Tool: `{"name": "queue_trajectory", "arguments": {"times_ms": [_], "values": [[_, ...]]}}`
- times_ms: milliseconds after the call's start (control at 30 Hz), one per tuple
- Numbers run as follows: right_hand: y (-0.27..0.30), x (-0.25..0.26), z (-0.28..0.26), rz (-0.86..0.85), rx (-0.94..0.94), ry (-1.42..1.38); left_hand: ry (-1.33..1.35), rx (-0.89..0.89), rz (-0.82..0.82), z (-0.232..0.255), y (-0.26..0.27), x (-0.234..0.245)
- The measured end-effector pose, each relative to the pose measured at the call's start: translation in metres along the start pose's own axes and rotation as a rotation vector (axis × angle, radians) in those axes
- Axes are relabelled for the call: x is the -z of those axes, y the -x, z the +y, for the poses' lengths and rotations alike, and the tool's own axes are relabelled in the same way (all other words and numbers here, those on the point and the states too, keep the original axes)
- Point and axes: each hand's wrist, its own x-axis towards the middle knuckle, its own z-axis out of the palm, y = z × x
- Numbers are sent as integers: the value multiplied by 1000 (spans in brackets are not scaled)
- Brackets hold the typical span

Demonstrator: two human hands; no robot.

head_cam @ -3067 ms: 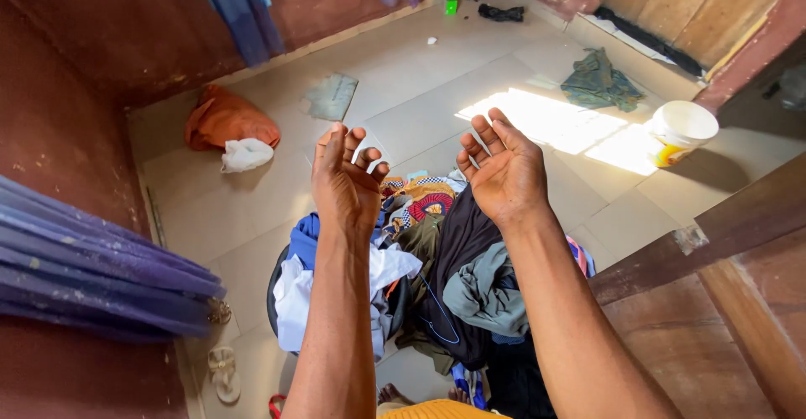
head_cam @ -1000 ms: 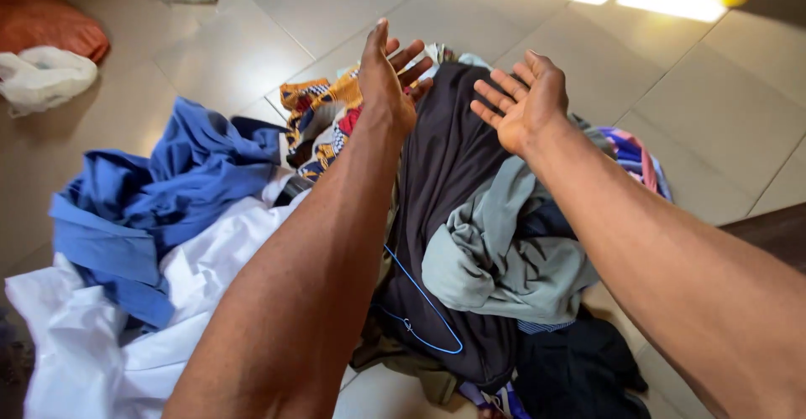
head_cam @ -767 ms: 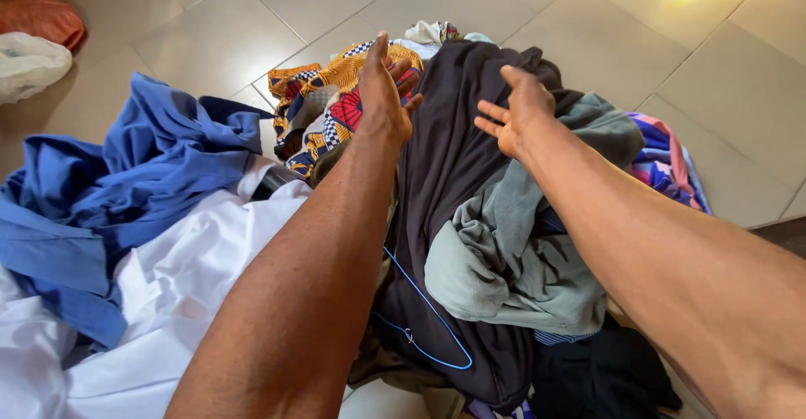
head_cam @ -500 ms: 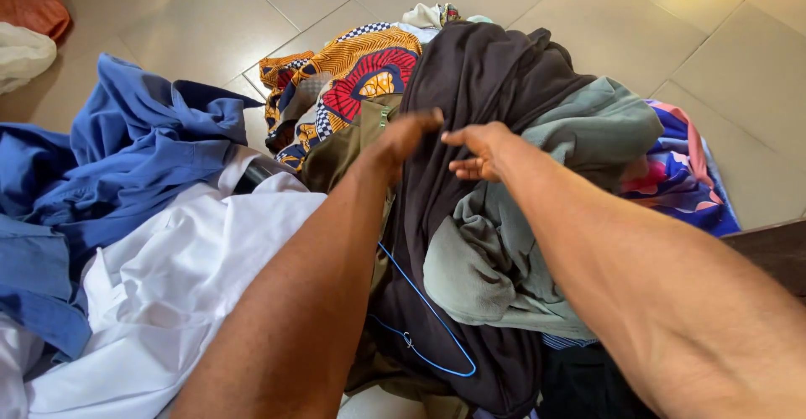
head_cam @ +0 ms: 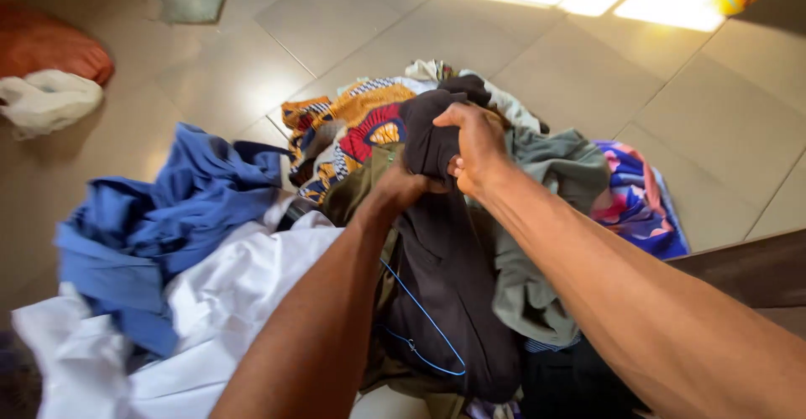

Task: Sort laundry pile on the floor, put shirts and trousers onto plastic hangers, button them up, and hang them inside a wooden closet wardrobe.

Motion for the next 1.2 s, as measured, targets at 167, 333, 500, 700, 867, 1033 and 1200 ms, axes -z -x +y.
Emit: {"name": "queue_trajectory", "arguments": {"times_ms": [167,333,500,700,867,1033,1200], "values": [[45,-37,-110,-362,112,-42,241,-48,-122,149,49,59],[97,-79,-204,-473,297,115,471,-54,74,295,92,114],[132,-89,-244,-643,691,688,1003,-235,204,423,112,174],[180,-151,-337,-497,653,604,1008,-418,121,557,184,237],[261,-208,-433,-486,540,326,149,-477,175,563,257,254],[248,-249,-465,-792,407,44,-314,-319,192,542,297,261],[307,-255,-481,-1034,296,570,457,-234,609,555,287,305]]}}
